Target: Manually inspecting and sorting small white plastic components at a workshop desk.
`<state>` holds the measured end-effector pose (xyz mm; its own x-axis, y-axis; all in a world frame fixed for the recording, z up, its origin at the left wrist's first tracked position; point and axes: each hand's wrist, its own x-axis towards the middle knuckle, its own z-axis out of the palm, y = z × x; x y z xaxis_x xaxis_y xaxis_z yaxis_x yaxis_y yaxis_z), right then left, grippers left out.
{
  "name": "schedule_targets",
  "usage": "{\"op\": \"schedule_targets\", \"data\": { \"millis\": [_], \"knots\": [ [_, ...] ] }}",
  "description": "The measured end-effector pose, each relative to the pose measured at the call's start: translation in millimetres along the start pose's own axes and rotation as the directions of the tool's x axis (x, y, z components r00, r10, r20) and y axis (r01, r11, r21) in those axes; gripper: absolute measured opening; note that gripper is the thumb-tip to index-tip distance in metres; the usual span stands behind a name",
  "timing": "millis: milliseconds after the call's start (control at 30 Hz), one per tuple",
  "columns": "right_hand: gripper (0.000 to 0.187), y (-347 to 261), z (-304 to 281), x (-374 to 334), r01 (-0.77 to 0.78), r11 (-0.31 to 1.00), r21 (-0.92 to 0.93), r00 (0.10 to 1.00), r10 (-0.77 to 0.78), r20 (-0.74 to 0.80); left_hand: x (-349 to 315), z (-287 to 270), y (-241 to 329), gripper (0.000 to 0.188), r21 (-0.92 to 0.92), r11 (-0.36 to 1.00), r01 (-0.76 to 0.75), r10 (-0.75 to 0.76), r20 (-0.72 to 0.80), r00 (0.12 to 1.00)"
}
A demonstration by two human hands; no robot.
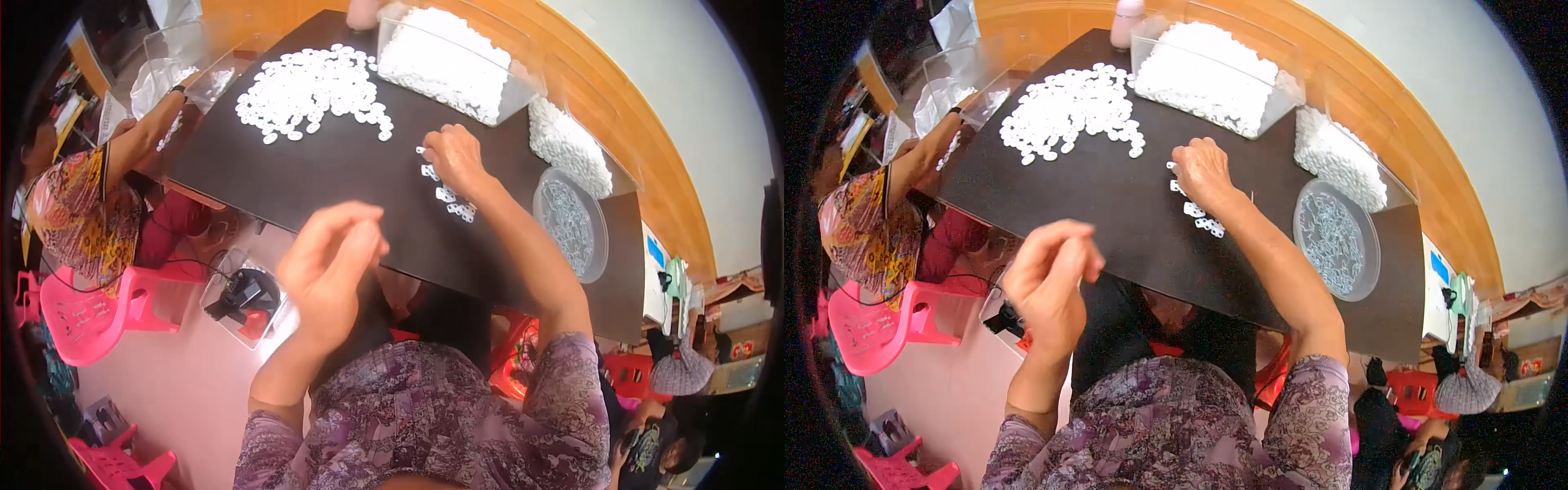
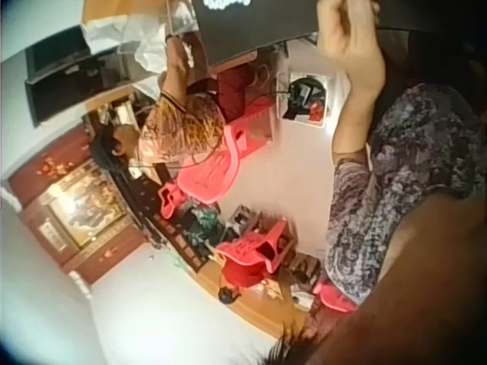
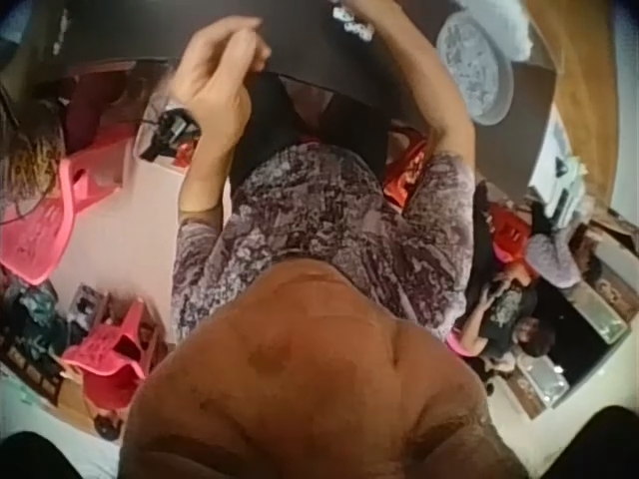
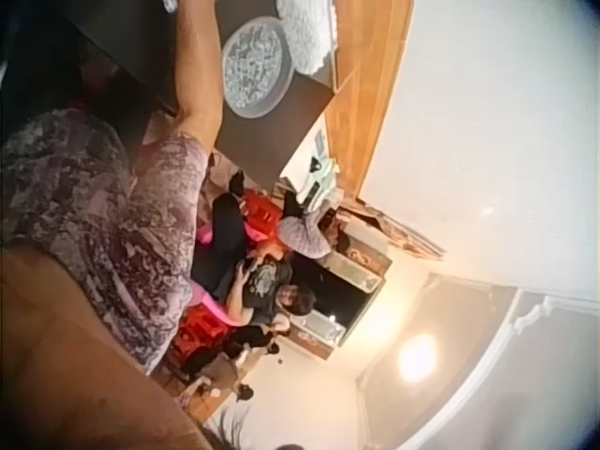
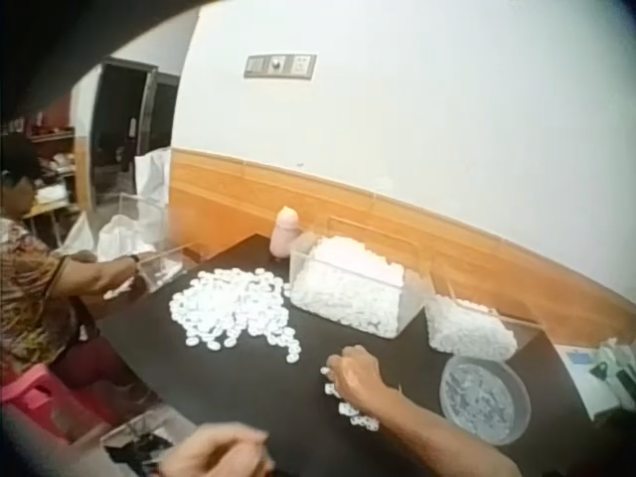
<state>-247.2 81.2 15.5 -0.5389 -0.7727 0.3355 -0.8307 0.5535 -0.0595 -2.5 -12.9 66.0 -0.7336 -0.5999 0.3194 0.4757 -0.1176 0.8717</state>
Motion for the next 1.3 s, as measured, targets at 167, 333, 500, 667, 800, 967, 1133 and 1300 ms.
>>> {"op": "schedule_targets", "data": {
  "millis": [167, 333, 500, 667, 800, 967, 1133, 1300],
  "knots": [
    [0.008, 6.5, 2.2, 7.4, 0.037, 0.999, -0.019, 0.997, -0.036, 0.069, 55.3, -12.1, -54.2, 0.012, 0.446, 0.894, -0.041, 0.037, 0.019, 0.999],
    [0.010, 2.4, 2.2, 6.3, 0.010, 0.999, 0.048, 1.000, -0.011, 0.018, 110.8, -8.4, -105.7, 0.009, 0.865, 0.394, -0.310, 0.291, 0.202, 0.935],
    [0.010, -3.9, 0.7, 4.2, -0.056, 0.993, 0.108, 0.998, 0.059, -0.027, 135.9, 10.8, -134.9, 0.019, 0.934, 0.187, -0.304, 0.167, 0.275, 0.947],
    [0.009, 4.6, 0.8, 2.8, -0.041, 0.986, 0.159, 0.998, 0.046, -0.030, 139.8, 11.7, -139.8, 0.012, 0.946, 0.113, -0.303, 0.152, 0.285, 0.947],
    [0.010, 4.1, 6.8, 4.2, -0.036, 0.986, 0.164, 0.999, 0.041, -0.028, 129.4, 10.8, -138.4, 0.007, 0.929, 0.185, -0.319, 0.163, 0.292, 0.943],
    [0.011, -4.2, 11.2, 11.7, 0.001, 0.988, 0.155, 1.000, -0.004, 0.019, 119.2, 13.5, -137.5, 0.002, 0.873, 0.302, -0.383, 0.188, 0.339, 0.922],
    [0.009, -1.8, 13.9, 8.9, 0.041, 0.990, 0.133, 0.998, -0.036, -0.043, 118.7, 24.6, -141.3, 0.003, 0.847, 0.237, -0.475, 0.141, 0.454, 0.880],
    [0.011, -16.7, 7.9, 3.5, 0.031, 0.984, 0.175, 0.998, -0.021, -0.054, 131.5, 9.9, -142.0, 0.009, 0.833, 0.148, -0.532, 0.065, 0.529, 0.846]
  ]
}}
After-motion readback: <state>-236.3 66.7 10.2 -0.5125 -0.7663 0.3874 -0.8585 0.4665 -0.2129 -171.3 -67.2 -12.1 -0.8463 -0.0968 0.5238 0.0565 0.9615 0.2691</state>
